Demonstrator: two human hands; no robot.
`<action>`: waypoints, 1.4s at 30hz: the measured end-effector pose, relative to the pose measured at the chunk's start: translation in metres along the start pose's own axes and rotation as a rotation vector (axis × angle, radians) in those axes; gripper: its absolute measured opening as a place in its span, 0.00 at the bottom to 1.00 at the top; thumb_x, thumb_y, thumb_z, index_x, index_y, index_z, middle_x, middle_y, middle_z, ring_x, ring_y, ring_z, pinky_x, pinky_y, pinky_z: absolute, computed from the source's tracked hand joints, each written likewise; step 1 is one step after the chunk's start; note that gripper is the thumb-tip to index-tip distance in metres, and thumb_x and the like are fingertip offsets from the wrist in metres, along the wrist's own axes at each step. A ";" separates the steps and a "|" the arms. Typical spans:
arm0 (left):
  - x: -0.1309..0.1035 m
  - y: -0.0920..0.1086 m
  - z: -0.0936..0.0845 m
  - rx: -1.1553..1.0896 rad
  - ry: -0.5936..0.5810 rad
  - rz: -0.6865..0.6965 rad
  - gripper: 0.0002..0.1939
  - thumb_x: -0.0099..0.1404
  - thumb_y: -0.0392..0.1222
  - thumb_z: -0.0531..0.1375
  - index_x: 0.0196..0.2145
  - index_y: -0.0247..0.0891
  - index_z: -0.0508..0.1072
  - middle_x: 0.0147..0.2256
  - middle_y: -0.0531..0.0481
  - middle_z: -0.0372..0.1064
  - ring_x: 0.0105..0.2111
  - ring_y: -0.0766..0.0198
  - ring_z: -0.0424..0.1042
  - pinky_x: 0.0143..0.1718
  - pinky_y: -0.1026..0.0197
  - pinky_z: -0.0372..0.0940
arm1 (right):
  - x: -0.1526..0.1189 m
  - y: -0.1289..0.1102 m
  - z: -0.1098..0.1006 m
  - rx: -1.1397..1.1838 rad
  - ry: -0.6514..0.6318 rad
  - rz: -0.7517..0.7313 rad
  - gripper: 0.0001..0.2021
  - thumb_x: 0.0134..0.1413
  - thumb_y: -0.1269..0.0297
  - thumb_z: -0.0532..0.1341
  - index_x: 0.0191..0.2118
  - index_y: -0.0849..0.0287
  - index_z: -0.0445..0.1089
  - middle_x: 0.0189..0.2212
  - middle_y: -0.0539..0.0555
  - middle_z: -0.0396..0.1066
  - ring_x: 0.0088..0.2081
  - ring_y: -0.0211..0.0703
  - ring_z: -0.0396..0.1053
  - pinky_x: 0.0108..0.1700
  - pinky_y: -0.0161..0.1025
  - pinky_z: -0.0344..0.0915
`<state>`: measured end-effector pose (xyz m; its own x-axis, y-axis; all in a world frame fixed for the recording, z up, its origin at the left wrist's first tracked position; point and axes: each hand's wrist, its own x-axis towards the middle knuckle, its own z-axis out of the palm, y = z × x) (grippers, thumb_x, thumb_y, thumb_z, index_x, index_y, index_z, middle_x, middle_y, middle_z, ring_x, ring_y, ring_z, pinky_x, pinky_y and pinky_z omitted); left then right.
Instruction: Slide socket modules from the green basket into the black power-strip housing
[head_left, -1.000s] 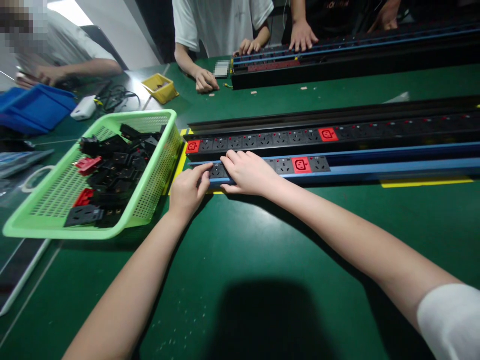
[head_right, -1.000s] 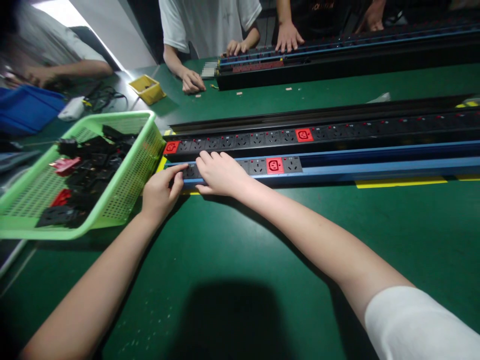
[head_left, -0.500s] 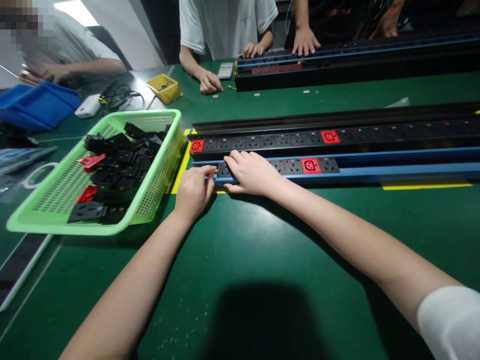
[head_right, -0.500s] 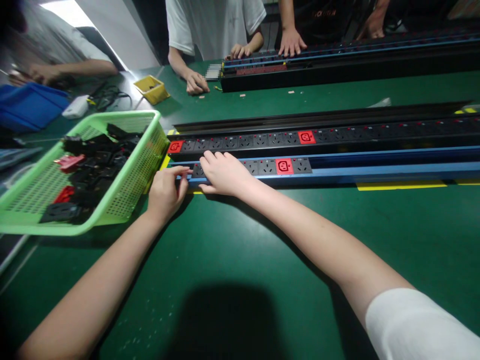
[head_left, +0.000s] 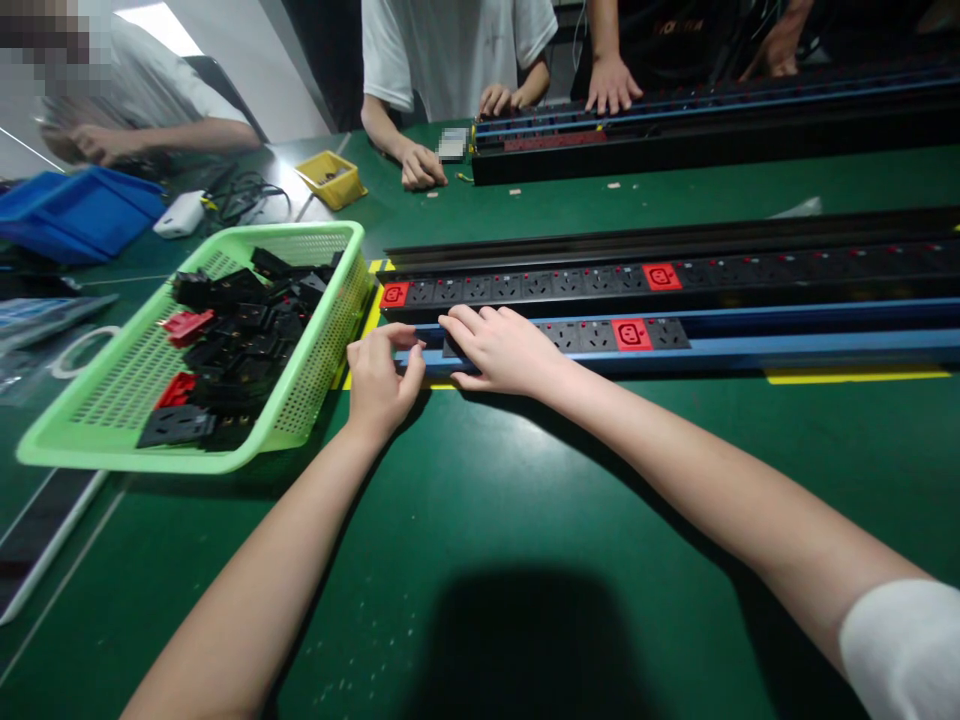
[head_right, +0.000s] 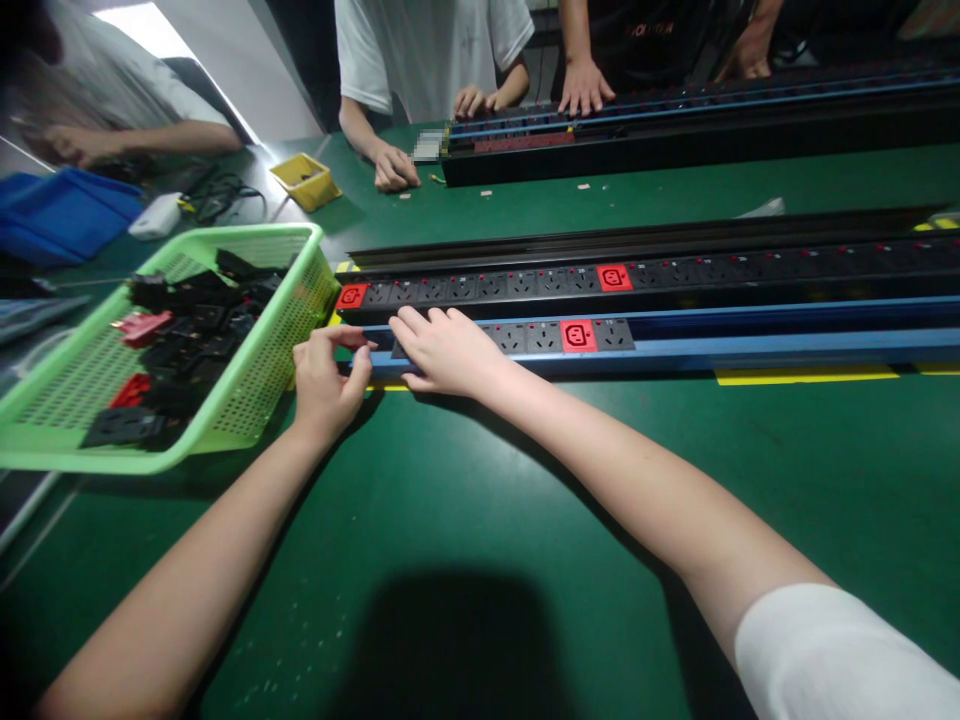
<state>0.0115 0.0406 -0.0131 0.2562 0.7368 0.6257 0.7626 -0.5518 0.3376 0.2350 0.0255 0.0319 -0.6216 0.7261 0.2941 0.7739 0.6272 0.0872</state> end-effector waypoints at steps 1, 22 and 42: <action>0.001 -0.001 0.000 -0.022 0.009 -0.028 0.13 0.69 0.43 0.58 0.50 0.39 0.68 0.40 0.46 0.78 0.42 0.52 0.76 0.53 0.47 0.60 | 0.000 0.000 0.000 -0.001 0.001 -0.013 0.30 0.65 0.53 0.58 0.65 0.67 0.59 0.63 0.67 0.66 0.47 0.57 0.72 0.44 0.46 0.63; 0.007 -0.004 0.000 -0.141 0.055 -0.239 0.11 0.70 0.43 0.57 0.48 0.39 0.66 0.37 0.50 0.77 0.39 0.57 0.77 0.54 0.48 0.62 | -0.002 0.002 0.002 -0.050 -0.034 -0.096 0.24 0.65 0.57 0.59 0.63 0.58 0.65 0.71 0.58 0.59 0.47 0.59 0.73 0.45 0.50 0.65; 0.009 0.005 -0.007 -0.069 0.024 -0.164 0.09 0.68 0.40 0.57 0.46 0.39 0.68 0.37 0.48 0.77 0.39 0.56 0.76 0.52 0.47 0.61 | -0.001 -0.001 -0.001 -0.034 -0.035 -0.051 0.20 0.65 0.55 0.60 0.56 0.61 0.67 0.63 0.66 0.66 0.49 0.59 0.72 0.46 0.48 0.62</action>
<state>0.0133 0.0411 -0.0007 0.1166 0.8102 0.5744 0.7502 -0.4509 0.4837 0.2353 0.0239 0.0323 -0.6638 0.7031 0.2552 0.7444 0.6543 0.1337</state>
